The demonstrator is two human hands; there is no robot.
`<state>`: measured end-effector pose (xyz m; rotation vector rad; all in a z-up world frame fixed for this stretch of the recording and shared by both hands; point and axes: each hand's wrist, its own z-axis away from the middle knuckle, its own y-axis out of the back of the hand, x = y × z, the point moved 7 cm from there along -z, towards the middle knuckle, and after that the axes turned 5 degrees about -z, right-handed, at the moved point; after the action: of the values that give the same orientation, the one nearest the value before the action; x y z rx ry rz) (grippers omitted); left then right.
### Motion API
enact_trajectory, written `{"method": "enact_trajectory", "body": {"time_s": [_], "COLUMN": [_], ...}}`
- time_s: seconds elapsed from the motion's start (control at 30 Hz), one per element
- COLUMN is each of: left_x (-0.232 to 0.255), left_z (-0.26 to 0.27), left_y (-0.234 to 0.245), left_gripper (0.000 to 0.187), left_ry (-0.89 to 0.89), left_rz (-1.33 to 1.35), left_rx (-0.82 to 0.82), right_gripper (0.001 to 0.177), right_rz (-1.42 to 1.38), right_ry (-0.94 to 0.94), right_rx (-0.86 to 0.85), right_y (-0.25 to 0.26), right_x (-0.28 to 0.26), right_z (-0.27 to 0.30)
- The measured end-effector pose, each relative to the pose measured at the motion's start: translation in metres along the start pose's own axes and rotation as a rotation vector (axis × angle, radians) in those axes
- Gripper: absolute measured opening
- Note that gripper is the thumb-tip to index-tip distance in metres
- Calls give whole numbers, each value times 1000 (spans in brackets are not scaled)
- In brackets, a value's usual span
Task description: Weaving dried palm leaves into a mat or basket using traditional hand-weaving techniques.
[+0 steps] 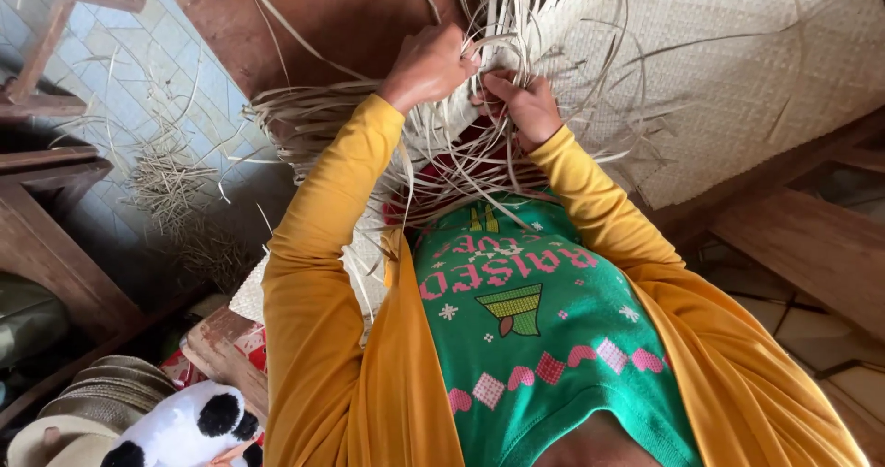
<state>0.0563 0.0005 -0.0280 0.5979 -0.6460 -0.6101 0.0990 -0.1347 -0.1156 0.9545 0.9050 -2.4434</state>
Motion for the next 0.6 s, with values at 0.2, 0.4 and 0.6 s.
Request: {"method": "enact_trajectory", "body": {"time_s": [0.2, 0.4, 0.6], "left_x": [-14, -48, -46], "left_z": [-18, -72, -66], "left_y": [-19, -70, -67], "left_gripper": [35, 22, 24], "left_ry": [15, -470, -264], "left_rz": [160, 75, 71], "left_rx": [69, 392, 253], "right_gripper": [12, 12, 9], "right_rz": [74, 76, 77], "right_ry": [-55, 100, 433], "right_rx": [-73, -82, -174], "right_y": [7, 7, -8], "right_x": [10, -12, -108], "right_z": [-3, -9, 4]}}
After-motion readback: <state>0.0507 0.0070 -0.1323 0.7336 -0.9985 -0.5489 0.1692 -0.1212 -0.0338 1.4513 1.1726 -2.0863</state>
